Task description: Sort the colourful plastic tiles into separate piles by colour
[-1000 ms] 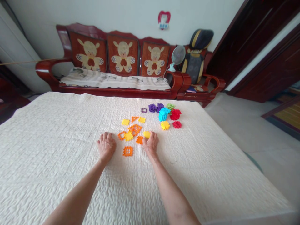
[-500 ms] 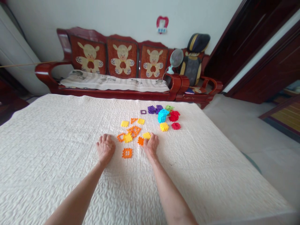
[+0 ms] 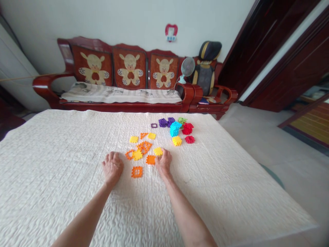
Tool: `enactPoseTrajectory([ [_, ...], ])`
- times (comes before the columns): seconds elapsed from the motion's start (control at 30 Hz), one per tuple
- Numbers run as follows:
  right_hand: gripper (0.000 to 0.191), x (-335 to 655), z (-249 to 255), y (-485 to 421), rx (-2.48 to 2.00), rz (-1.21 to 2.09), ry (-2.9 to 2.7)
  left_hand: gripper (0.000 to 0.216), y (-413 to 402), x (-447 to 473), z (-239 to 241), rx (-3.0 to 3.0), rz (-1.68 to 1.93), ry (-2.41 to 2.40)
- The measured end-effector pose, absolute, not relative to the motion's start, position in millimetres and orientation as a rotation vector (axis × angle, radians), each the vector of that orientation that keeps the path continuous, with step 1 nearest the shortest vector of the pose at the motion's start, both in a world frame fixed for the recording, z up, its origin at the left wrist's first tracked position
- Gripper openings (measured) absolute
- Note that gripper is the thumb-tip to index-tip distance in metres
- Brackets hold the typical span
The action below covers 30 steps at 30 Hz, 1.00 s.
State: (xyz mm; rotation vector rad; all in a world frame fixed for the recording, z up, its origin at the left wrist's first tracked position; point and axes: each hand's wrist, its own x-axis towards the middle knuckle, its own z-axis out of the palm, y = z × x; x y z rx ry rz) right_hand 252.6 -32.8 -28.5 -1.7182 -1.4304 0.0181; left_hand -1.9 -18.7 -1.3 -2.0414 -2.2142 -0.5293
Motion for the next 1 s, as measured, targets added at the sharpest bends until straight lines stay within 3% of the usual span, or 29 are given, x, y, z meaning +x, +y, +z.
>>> enactPoseTrajectory([
  [0.2, 0.043, 299, -15, -20, -1.556, -0.174, -1.311, 0.036, -17, -4, -4, -2.057, -0.498, -2.208],
  [0.5, 0.041, 370, 6, 23, -1.803, -0.225, -1.192, 0.035, -17, -6, -4, -2.069, -0.500, -2.195],
  [0.83, 0.046, 350, 8, 7, -1.623, -0.221, -1.247, 0.035, -16, -6, -5, -2.072, -0.501, -2.217],
  [1.0, 0.037, 300, -3, -11, -1.396, 0.022, -1.446, 0.037, -16, -3, -2, -2.076, -0.512, -2.252],
])
